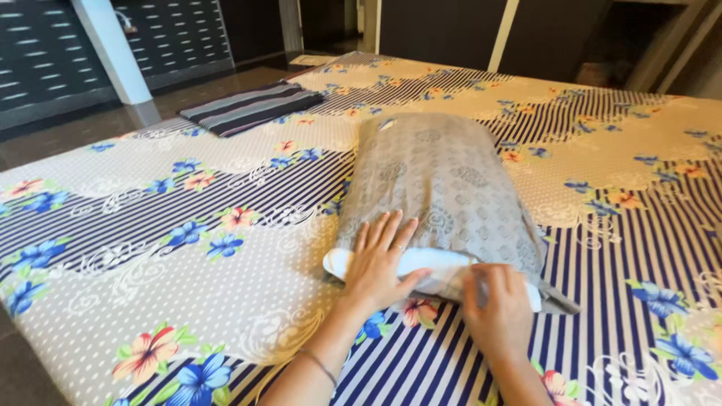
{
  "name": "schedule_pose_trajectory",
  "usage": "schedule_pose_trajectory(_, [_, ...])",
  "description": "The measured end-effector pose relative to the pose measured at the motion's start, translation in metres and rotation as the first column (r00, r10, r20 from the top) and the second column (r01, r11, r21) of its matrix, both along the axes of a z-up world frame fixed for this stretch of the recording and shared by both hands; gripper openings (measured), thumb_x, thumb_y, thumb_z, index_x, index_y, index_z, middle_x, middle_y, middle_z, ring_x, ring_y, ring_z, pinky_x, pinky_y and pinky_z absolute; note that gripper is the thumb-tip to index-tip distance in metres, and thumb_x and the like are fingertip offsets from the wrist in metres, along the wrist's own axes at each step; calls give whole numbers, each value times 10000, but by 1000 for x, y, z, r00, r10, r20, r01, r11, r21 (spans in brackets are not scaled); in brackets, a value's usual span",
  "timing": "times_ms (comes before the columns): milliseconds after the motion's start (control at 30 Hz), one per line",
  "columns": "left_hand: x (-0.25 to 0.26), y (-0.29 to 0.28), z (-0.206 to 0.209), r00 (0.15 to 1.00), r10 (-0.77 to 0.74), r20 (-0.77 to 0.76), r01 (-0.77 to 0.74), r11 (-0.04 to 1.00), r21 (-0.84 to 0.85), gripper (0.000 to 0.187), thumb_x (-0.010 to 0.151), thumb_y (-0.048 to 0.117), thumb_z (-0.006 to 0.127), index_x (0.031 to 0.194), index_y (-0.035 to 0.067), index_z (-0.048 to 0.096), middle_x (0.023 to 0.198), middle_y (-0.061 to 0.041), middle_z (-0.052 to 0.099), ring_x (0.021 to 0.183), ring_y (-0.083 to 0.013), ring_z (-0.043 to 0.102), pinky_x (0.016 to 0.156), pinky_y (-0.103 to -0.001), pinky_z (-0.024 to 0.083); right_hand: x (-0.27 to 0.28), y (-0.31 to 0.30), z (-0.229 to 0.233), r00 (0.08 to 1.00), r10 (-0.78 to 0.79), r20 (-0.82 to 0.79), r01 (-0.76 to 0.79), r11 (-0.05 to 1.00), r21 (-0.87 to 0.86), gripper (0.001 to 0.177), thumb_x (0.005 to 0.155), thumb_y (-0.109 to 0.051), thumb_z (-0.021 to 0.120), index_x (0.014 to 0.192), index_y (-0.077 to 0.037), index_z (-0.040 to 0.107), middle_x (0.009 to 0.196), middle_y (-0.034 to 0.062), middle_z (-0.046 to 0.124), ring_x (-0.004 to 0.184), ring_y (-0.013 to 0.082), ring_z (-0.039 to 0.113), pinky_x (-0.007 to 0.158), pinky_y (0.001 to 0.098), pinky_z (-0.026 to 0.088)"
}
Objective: The person places a pillow into a patterned pillowcase on a bed. They align the pillow, tuck the corners, and smooth the case to fit the pillow neatly.
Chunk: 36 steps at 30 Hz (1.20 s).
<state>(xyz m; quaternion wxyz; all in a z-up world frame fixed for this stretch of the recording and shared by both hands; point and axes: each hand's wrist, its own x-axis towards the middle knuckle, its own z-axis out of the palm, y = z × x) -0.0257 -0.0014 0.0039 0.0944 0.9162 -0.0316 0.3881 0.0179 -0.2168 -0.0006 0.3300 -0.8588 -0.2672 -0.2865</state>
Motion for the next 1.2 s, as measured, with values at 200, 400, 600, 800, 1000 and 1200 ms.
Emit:
schedule_pose_trajectory(200, [-33,22,8,999,-16,46,23,985,-173,458,930,349,740,1294,105,608,1305,-131,620,1240,-331,560,1089,-471,452,-30,28,1,945,305,121,-278,940,-199,432,817,-85,641,1247,-39,634,1228,153,665,1169,345,601,1004,447,468])
schedule_pose_trajectory(400, [-19,-7,7,972,-192,137,195,981,-9,485,883,131,663,1367,104,645,1279,-120,629,1230,-324,560,1074,-489,425,2,51,11,948,201,246,-176,977,-122,604,729,-52,642,1327,-7,573,1352,202,597,1289,366,534,1102,456,395])
schedule_pose_trajectory(600, [51,5,29,966,74,249,-98,991,87,466,867,108,538,1314,141,666,1403,-155,585,1337,-385,492,1126,-541,339,57,81,30,962,205,178,-191,977,-94,756,662,38,607,1411,-39,540,1385,181,596,1328,361,507,1110,441,384])
schedule_pose_trajectory(800, [61,9,-11,988,60,143,-74,993,94,430,893,132,533,1299,134,675,1400,-178,559,1305,-434,471,1150,-585,313,70,64,-12,971,237,25,-237,972,1,505,696,13,617,1191,-69,669,1187,167,710,1162,349,645,999,429,503])
schedule_pose_trajectory(1000, [47,-4,-8,997,33,76,-36,998,42,428,811,200,594,1229,127,647,1343,-179,546,1274,-438,468,1096,-602,326,79,23,-33,942,-126,-310,66,978,-197,228,831,-230,644,1004,-191,787,985,124,779,950,345,736,892,468,572])
schedule_pose_trajectory(1200, [61,-41,-3,975,-112,192,13,889,457,641,931,142,536,1547,279,428,1526,-56,550,1298,-319,533,1058,-528,423,92,22,-52,977,-56,-205,-13,948,-318,402,840,-385,687,1090,-70,704,1013,244,715,944,440,676,832,549,527])
